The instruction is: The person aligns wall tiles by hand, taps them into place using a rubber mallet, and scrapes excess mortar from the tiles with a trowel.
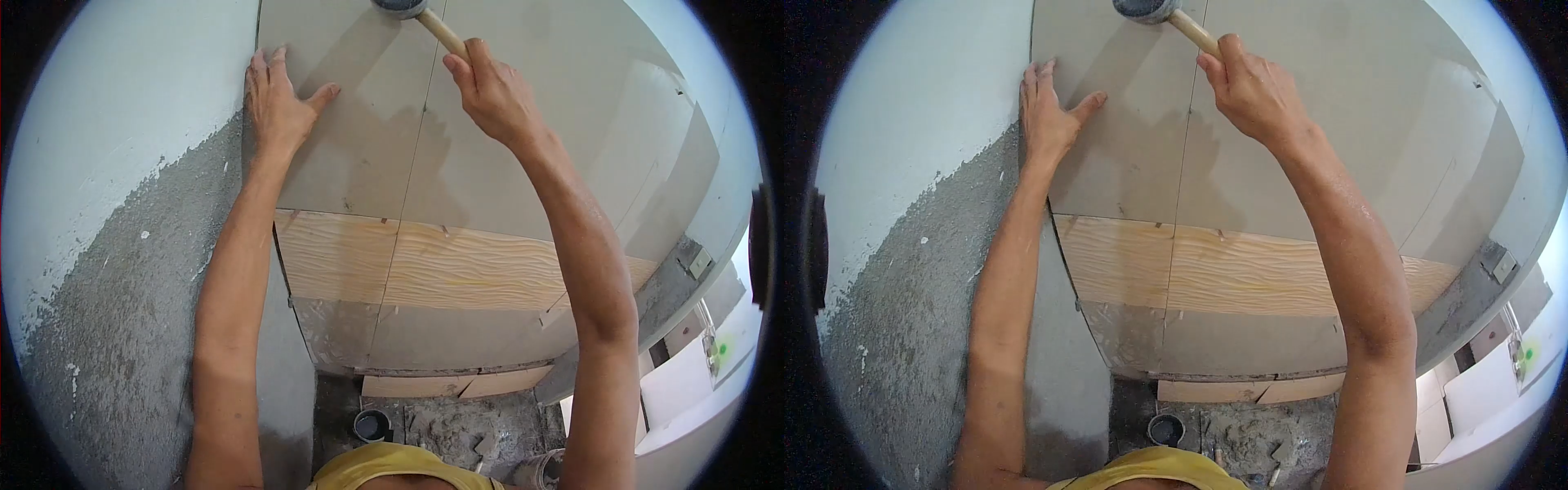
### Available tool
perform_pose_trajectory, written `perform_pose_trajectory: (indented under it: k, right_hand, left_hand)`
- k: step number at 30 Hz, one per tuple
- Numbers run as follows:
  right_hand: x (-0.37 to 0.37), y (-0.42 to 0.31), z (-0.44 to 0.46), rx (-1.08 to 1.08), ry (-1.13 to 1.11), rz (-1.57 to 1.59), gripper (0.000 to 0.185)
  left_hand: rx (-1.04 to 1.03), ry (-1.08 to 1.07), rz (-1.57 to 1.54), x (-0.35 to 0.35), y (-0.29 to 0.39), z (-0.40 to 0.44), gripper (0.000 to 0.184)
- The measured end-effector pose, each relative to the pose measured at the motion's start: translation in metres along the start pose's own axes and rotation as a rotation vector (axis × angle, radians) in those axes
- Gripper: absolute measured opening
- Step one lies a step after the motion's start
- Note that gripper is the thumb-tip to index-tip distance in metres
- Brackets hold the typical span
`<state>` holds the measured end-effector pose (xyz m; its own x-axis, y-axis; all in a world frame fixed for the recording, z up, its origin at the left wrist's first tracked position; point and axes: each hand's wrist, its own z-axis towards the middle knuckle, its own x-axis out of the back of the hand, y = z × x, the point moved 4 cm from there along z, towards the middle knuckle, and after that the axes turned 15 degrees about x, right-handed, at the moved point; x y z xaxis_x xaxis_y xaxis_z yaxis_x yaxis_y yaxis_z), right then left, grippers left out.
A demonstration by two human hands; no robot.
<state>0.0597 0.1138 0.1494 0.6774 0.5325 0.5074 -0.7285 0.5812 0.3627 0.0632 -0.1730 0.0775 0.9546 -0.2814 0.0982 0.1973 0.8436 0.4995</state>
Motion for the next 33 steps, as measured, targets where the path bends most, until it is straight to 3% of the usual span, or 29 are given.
perform_pose_trajectory:
  k: [11,14,33]
  right_hand:
    - [0.011,0.012,0.044,-0.046,0.149,-0.006,0.035]
    - [0.005,0.015,0.045,-0.116,0.073,-0.027,0.036]
    - [-0.001,0.001,0.034,-0.065,0.041,0.0,0.033]
  left_hand:
    - [0.026,0.043,0.023,0.002,0.003,0.0,0.099]
    - [0.034,0.022,0.029,0.002,0.003,-0.003,0.099]
    - [0.063,-0.009,0.031,0.005,0.007,-0.004,0.1]
